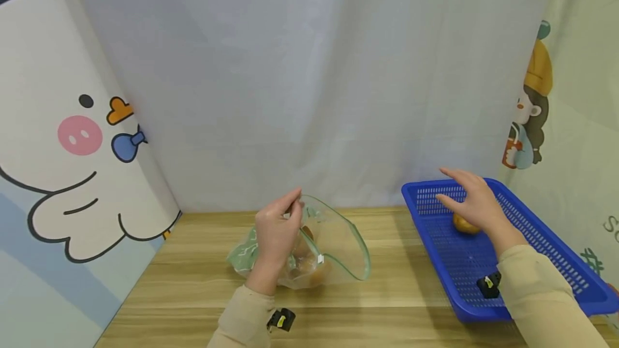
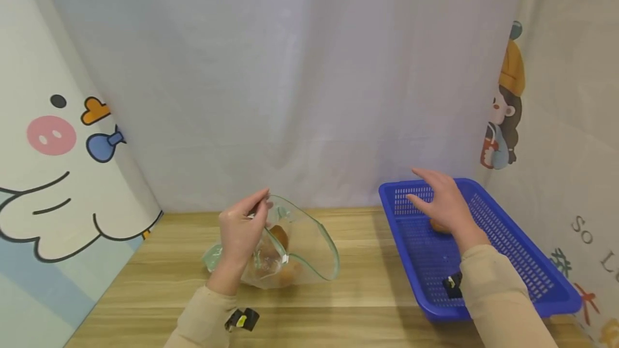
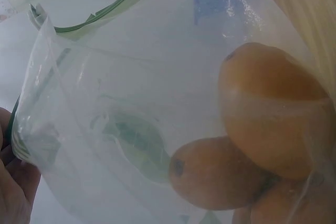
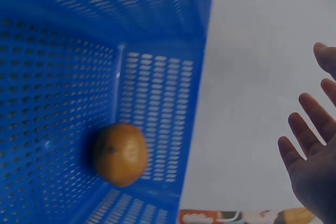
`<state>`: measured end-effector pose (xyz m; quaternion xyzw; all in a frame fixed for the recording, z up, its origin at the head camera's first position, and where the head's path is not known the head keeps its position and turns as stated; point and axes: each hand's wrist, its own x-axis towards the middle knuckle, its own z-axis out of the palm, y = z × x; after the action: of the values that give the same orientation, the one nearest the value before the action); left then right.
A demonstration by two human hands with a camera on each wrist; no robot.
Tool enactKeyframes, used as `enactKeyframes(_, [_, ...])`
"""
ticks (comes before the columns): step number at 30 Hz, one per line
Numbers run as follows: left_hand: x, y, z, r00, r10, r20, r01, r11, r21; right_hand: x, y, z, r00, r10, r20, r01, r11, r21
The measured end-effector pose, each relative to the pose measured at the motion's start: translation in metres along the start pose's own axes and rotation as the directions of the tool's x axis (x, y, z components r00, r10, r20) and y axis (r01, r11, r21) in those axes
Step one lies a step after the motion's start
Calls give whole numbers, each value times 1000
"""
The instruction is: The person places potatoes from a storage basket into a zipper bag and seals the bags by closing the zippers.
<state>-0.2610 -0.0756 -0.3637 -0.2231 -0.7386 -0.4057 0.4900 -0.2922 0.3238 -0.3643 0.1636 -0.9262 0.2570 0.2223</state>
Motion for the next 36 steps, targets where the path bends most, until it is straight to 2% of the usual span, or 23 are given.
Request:
enactKeyframes(3, [0, 0, 1, 1000, 4, -3, -4, 1000, 1, -1, 14, 2, 998, 58, 17, -58, 998, -5])
enactKeyframes(10, [0, 0, -1, 1000, 3, 4, -4, 1000, 14, -4, 37, 8, 989, 138, 43, -138, 990, -16])
enactKeyframes(17, [-1, 0, -2, 1000, 1, 18, -1, 1000, 8, -10, 60, 17, 951, 275, 142, -268, 961, -68])
enactKeyframes(22, [-1, 0, -1, 1000, 4, 15, -4, 1000, 0, -18, 72, 22, 916, 354, 189, -350, 935, -59])
enactKeyframes(26, [-1, 1, 0, 1000, -1, 12, 1, 1000, 0, -26, 77, 26, 895, 380, 233, -379, 924, -51])
enactKeyframes(32, [-2, 0, 0, 1000, -12, 12, 12, 1000, 14, -31, 82, 30, 892, 356, 277, -354, 933, -60])
enactKeyframes(36, [-2, 0, 0, 1000, -15, 18, 15, 1000, 13, -32, 82, 30, 865, 374, 334, -381, 923, -46])
